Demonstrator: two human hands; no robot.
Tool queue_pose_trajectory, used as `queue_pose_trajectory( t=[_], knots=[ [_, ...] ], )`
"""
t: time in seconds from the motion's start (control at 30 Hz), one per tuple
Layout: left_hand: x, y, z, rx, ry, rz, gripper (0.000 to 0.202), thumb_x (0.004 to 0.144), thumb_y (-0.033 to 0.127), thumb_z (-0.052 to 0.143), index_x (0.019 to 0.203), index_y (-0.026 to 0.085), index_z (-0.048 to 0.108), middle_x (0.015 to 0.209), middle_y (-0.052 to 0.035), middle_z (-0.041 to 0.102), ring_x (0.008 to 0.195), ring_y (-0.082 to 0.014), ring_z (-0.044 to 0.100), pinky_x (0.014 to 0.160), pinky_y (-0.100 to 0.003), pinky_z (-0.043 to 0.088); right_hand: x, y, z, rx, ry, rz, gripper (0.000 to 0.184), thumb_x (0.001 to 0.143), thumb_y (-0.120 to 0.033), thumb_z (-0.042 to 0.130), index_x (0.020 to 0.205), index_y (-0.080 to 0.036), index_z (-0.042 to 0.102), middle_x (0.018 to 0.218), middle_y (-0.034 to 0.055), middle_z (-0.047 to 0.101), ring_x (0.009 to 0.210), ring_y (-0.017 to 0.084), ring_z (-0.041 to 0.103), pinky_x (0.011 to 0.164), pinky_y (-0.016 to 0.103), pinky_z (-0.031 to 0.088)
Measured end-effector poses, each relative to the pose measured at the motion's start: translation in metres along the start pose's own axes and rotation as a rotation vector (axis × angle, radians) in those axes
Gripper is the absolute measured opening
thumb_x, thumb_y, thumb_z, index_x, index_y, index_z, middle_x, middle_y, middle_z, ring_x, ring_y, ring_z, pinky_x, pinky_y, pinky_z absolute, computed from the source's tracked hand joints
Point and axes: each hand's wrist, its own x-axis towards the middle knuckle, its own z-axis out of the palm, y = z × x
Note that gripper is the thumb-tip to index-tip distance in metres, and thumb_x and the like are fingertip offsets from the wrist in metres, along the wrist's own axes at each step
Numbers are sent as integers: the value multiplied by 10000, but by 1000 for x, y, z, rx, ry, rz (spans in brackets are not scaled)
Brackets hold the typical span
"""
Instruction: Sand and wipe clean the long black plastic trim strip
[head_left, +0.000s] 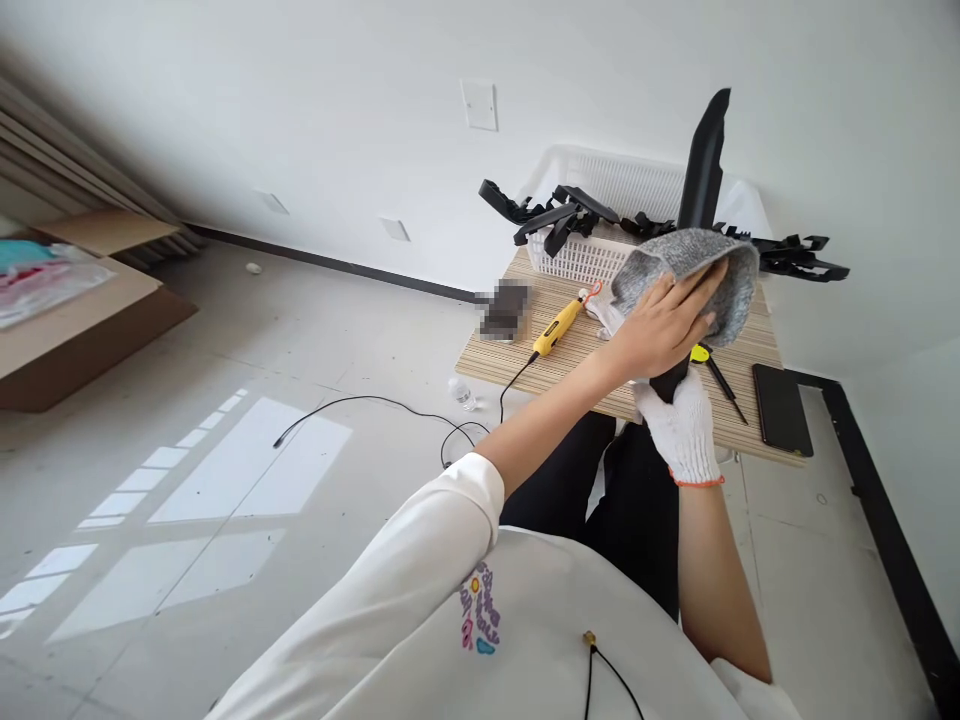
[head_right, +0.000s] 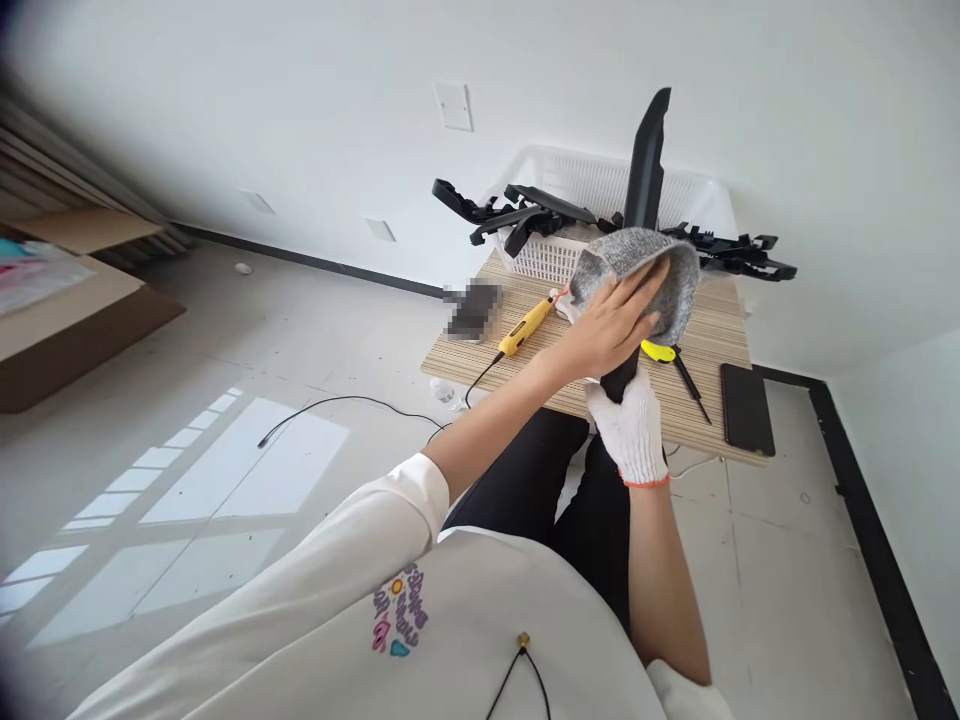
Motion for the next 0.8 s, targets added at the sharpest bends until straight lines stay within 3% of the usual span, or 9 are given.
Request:
queue_pose_trajectory(
  t=[0.1,0.23,0.37,0.47,0.6,0.7,0.8],
  knots=[
    [16,-13,-4,-10,33,-23,561,1038,323,230,1532,59,205,1649,-138,231,1540,-183,182,1271,-403,149,-19,-1,1,-104,-62,122,358,739,-476,647,938,-213,508,726,66,651,732,280,638,617,339,436],
    [33,-47,-15,-93,28,-150,598,1044,401,234,1535,73,141,1667,-131,169,1549,-203,132,1279,-429,82,-51,10,1,-300,-167,145,405,791,-527,591,1017,-204,501,792,93,677,791,306,672,628,338,431],
    [42,-83,-23,-289,115,-272,648,1008,600,169,1493,178,249,1615,-47,335,1541,-223,119,1282,-477,60,-77,25,-3,-403,-265,89,409,833,-466,572,1129,-187,526,775,78,690,743,293,692,620,336,440],
    [41,-96,-19,-425,163,-302,654,971,672,181,1470,269,304,1567,24,415,1534,-214,124,1288,-467,85,-84,29,-6,-409,-281,95,424,846,-437,571,1173,-169,536,783,81,701,728,287,698,618,338,455],
    [29,-87,-3,-446,172,-224,675,967,667,244,1504,261,285,1644,13,265,1548,-220,91,1290,-434,80,-83,29,-3,-326,-263,130,431,824,-434,590,1161,-171,533,830,91,708,758,288,696,644,350,478],
    [13,-62,7,-430,122,-204,647,1002,563,276,1536,200,235,1674,-61,169,1563,-233,25,1282,-458,69,-76,28,1,-215,-232,163,405,813,-460,591,1111,-193,528,806,79,705,746,275,691,643,346,488],
    [-10,-28,13,-438,27,-167,610,1020,461,275,1543,150,236,1668,-119,175,1563,-229,30,1279,-464,93,-66,29,2,-158,-175,210,408,805,-487,589,1082,-193,531,783,85,705,735,278,694,628,346,494]
  ],
)
